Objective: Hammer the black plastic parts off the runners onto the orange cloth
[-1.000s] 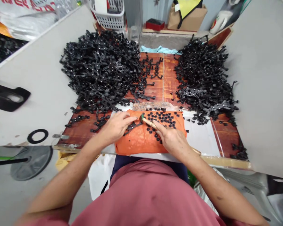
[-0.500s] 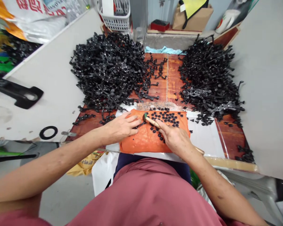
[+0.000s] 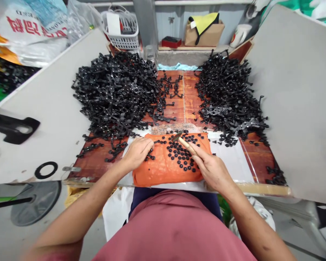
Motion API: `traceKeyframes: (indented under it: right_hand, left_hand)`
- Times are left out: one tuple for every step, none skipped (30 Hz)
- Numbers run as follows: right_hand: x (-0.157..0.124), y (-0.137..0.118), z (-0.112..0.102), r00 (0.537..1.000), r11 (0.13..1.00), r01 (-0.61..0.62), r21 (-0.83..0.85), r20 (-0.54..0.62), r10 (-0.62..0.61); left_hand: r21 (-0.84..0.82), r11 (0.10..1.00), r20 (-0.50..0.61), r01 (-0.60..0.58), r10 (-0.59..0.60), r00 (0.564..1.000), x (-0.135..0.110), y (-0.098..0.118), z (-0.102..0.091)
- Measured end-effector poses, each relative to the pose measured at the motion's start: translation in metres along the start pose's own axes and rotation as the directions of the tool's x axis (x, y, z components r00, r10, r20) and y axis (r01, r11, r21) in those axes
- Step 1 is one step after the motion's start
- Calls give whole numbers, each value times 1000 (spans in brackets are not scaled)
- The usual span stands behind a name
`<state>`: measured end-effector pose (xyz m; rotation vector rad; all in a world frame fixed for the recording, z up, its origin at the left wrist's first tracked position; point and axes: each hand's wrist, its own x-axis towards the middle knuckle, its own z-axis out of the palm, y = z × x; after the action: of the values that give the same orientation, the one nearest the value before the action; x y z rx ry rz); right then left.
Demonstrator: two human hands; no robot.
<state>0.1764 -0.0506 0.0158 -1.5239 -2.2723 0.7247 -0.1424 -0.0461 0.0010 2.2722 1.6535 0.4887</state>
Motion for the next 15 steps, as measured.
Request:
traceKeyframes:
  right_hand:
    - [-2,2,1,1000,1000,-8,-9,7,8]
    - [-5,3,1,1000,1000,-14,-17,15,14]
    - [-7,5,2,1000,1000,-18,-21,23,18]
    - [-8,6,2,999,1000,-21,-19,31,22]
    - [-9,6,2,999,1000,-25,-14,42,26]
    - [-10,7,2,998,999,-31,-11,50,31]
    - [-11,8,2,998,999,-35,-8,57,35]
    - [-11,8,2,998,999,-38,-7,57,38]
    - [-11,9,2,998,999,-38,-5,54,38]
    - [-11,9,2,998,999,-37,-1,49,37]
    - [-10,9,2,998,999,-36,5,44,36]
    - [-10,10,2,998,999,-37,12,42,37]
    - [-10,10,2,998,999,-41,15,40,40]
    - [-9,10,2,998,999,-44,15,41,43]
    - [-9,10,2,998,999,-46,12,44,45]
  left_hand:
    - [-14,999,11,35,-34,999,3,0,4]
    - [-8,998,20,66,-65,998,7,1,7]
    - [15,996,25,90,-90,996,10,0,10]
    - [48,993,29,106,-107,994,13,0,12]
    - [80,990,30,113,-116,993,15,0,14]
    - [107,987,28,117,-121,992,17,0,16]
    - [128,985,22,118,-122,992,19,-1,17]
    - [145,983,15,116,-120,993,19,-1,18]
    - [157,981,10,111,-114,993,19,0,18]
    - [167,981,8,103,-105,994,19,0,19]
    - [177,980,9,91,-94,996,19,0,20]
    - [189,979,13,78,-82,997,19,1,20]
    - [204,977,19,68,-73,997,19,2,21]
    - [221,973,24,63,-70,997,19,2,21]
    - [237,969,30,62,-71,997,19,3,22]
